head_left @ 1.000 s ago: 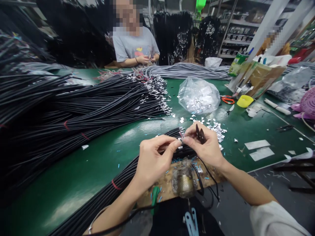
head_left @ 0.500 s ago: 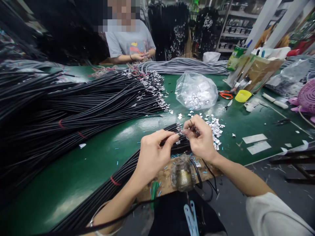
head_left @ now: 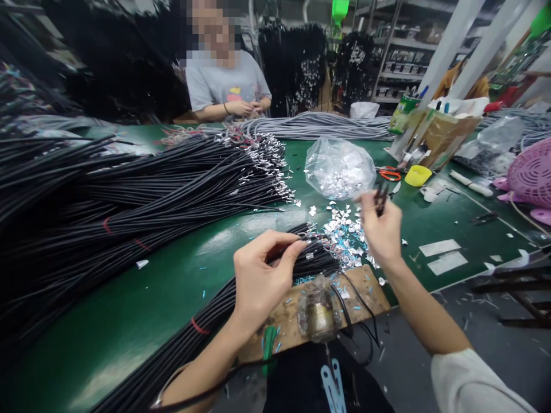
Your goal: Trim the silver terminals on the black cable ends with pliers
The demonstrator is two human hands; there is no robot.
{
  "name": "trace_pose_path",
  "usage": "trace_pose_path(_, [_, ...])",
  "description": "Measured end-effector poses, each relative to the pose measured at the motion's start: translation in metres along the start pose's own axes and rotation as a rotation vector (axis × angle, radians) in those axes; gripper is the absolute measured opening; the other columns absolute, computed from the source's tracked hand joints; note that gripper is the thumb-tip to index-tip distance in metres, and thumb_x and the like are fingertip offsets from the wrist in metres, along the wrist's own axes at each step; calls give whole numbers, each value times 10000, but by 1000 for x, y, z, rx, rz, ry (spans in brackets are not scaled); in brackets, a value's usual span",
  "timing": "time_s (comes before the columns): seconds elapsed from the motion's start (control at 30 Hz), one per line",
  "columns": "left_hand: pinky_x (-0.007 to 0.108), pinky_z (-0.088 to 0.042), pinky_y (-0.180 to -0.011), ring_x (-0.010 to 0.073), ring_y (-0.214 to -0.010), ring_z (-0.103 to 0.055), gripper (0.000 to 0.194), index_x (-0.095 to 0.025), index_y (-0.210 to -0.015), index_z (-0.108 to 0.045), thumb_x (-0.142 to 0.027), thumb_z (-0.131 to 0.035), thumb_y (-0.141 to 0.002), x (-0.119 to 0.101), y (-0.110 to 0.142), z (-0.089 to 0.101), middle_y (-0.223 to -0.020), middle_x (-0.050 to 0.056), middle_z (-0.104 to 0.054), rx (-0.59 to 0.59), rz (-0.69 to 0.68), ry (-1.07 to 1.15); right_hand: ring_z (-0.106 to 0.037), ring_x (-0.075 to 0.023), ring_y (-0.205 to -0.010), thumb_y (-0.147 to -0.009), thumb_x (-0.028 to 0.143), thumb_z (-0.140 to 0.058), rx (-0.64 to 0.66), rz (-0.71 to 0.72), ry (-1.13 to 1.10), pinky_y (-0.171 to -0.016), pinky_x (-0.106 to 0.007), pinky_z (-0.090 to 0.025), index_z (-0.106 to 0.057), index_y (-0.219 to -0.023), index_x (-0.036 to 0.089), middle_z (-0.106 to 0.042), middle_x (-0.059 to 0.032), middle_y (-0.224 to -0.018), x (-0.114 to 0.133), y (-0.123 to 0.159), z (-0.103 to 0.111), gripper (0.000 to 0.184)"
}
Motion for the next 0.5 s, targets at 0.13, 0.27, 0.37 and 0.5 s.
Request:
trace_pose_path(0.13, [214,-434,-525,103,-570,-565,64,-169,-721,-667,-225,-657,-750,2,0,-2,-650,-6,-637,-50,-35,-6,-525,-116,-677,-827,211,-591,146,221,75,-598,-262,-410,-666,-842,197,-591,-16,-759,11,16,-13,78])
trace_pose_path(0.27, [216,-418,-511,92,-547,-540,38,-171,-728,-665,-207,-675,-736,2,2,-1,-640,-15,-623,-88,-73,-32,-553,-124,-692,-808,161,-603,207,316,60,-601,-269,-438,-680,-890,202,-627,-23,-767,16,27,-20,120])
trace_pose_path(0.37, [215,-403,-494,85,-523,-520,35,-168,-727,-660,-191,-687,-724,1,3,0,-624,-19,-608,-116,-120,-56,-561,-124,-681,-800,156,-608,187,350,56,-591,-270,-447,-677,-899,204,-642,-23,-768,15,28,-20,130])
trace_pose_path(0.5, [215,-395,-492,81,-518,-510,40,-162,-713,-647,-161,-687,-718,-1,4,-2,-611,-20,-597,-137,-196,-93,-565,-120,-647,-791,169,-614,178,343,59,-565,-267,-450,-678,-880,206,-660,-26,-773,14,30,-21,116])
Point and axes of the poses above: each hand's wrist, its own y-axis away from the middle knuckle, its own z-axis out of the back of the hand, x = y × z, the point moved 1 cm from there along -y, towards the middle knuckle
